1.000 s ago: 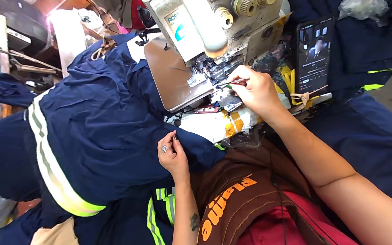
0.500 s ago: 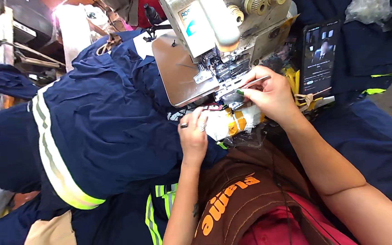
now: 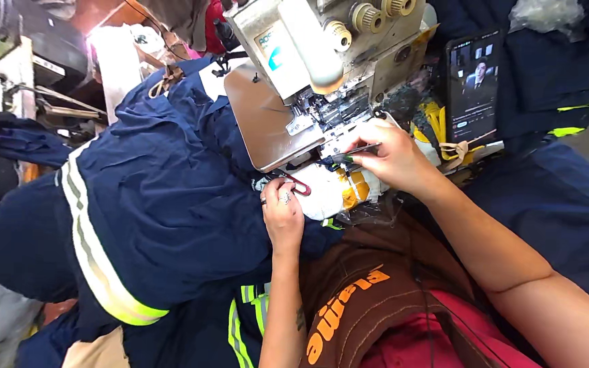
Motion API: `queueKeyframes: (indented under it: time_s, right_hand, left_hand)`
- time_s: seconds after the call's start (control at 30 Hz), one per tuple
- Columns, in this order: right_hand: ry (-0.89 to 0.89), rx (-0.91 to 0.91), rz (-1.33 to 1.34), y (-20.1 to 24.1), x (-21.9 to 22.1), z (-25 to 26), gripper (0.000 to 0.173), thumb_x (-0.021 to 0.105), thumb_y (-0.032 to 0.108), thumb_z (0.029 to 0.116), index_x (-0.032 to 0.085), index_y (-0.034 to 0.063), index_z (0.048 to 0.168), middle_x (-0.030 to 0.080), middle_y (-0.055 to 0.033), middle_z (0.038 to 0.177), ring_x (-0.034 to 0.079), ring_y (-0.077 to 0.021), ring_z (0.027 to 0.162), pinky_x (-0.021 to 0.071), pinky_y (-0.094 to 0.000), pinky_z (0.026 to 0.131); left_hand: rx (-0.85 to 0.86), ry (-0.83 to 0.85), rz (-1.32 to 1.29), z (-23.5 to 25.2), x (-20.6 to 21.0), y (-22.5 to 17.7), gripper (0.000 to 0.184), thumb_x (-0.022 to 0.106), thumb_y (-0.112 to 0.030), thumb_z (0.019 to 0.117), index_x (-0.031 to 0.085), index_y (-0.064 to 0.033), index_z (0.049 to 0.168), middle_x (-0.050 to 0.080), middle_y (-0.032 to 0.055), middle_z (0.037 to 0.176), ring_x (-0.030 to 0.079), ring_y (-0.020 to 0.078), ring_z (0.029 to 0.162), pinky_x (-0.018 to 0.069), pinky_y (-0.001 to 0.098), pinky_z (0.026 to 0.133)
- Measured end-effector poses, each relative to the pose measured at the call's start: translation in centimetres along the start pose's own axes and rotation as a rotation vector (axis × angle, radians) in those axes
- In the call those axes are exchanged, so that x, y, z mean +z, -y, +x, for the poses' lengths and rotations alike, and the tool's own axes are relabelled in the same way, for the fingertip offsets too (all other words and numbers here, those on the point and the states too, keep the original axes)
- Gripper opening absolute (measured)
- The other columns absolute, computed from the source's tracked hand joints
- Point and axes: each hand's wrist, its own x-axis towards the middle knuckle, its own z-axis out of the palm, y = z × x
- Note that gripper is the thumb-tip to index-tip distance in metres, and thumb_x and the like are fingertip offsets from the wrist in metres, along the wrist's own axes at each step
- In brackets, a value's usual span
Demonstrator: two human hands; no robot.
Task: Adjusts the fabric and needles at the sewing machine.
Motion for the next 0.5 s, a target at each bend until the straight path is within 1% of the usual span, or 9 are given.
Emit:
queueKeyframes:
  time_s: [0.07,0.17,0.23,0.27,0.33,0.4,0.47,0.5]
  right_hand:
    - [-0.05,0.005,0.047,-0.2,0.1,-0.2,0.012,0.072,0.007,0.089,0.075,0.0113,0.1,0.073,0.0,0.101,0.066,-0.0151,0.106,0.0502,-0.0416,0.102]
    - [0.001,-0.022,-0.017,-0.7,0.0,-0.5,0.011,0.072,0.007,0.0898,0.075,0.0113,0.1,0.073,-0.0013,0.101,0.065,-0.0193,0.104,0.0475,-0.0444,0.099]
    - [0.009,0.013,0.076,-1.0,-0.2,-0.8,0.011,0.071,0.007,0.0907,0.076,0.0107,0.1,0.073,-0.0016,0.104,0.064,-0.0171,0.107,0.0488,-0.0396,0.101]
    - [-0.011,0.04,0.16,-1.1,-0.3,-0.9,0.011,0.071,0.006,0.0907,0.075,0.0089,0.101,0.072,-0.0025,0.104,0.065,-0.0151,0.107,0.0516,-0.0361,0.099]
    - [-0.071,0.068,0.288,-1.2,-1.0,-1.0,0.011,0.069,0.003,0.0914,0.07,0.0047,0.102,0.071,-0.0041,0.103,0.067,-0.0113,0.102,0.0573,-0.0306,0.093]
    - [-0.156,0.033,0.351,-1.3,-2.2,-0.9,0.012,0.066,0.002,0.0936,0.067,0.0008,0.106,0.07,-0.0049,0.103,0.068,-0.0091,0.098,0.0591,-0.0276,0.087]
    - [-0.226,-0.042,0.44,-1.2,-3.7,-0.7,0.011,0.058,0.001,0.0987,0.059,0.0002,0.109,0.07,-0.0067,0.107,0.068,-0.013,0.103,0.0586,-0.0325,0.092]
    - [-0.25,-0.088,0.474,-1.1,-4.6,-0.5,0.011,0.05,0.002,0.1019,0.054,0.0032,0.112,0.07,-0.0055,0.109,0.068,-0.0147,0.106,0.0575,-0.0352,0.095]
  left_hand:
    - [-0.029,-0.061,0.013,-0.1,0.4,-0.1,0.019,0.059,-0.005,0.0979,0.074,-0.0034,0.11,0.066,0.02,0.124,0.061,0.0351,0.122,0.051,0.045,0.102]
    - [-0.052,-0.103,0.038,-0.3,0.5,-0.3,0.02,0.059,-0.006,0.0979,0.074,-0.0034,0.111,0.065,0.0208,0.126,0.06,0.036,0.123,0.0511,0.0465,0.1]
    - [-0.049,-0.128,0.042,-0.3,0.6,-0.3,0.019,0.06,-0.007,0.0974,0.074,-0.0032,0.11,0.066,0.02,0.126,0.06,0.0358,0.123,0.0515,0.0455,0.098]
    - [-0.048,-0.137,0.039,-0.3,0.7,-0.3,0.019,0.061,-0.006,0.097,0.075,-0.0031,0.109,0.067,0.0199,0.125,0.061,0.0355,0.123,0.0514,0.045,0.099]
    - [-0.052,-0.144,0.043,-0.3,0.6,-0.4,0.019,0.061,-0.005,0.0967,0.075,-0.0027,0.108,0.067,0.0207,0.125,0.061,0.0354,0.123,0.0516,0.0443,0.1]
    - [-0.055,-0.146,0.053,-0.4,0.7,-0.4,0.019,0.061,-0.005,0.0964,0.076,-0.0026,0.107,0.067,0.0205,0.125,0.061,0.0349,0.123,0.0513,0.0437,0.1]
    - [-0.05,-0.143,0.055,-0.4,0.7,-0.3,0.019,0.061,-0.005,0.0962,0.076,-0.0022,0.107,0.067,0.0207,0.125,0.061,0.0349,0.122,0.0516,0.0434,0.099]
    - [-0.047,-0.14,0.056,-0.4,0.7,-0.3,0.019,0.061,-0.005,0.0961,0.076,-0.002,0.107,0.067,0.021,0.124,0.061,0.0351,0.122,0.0521,0.0432,0.098]
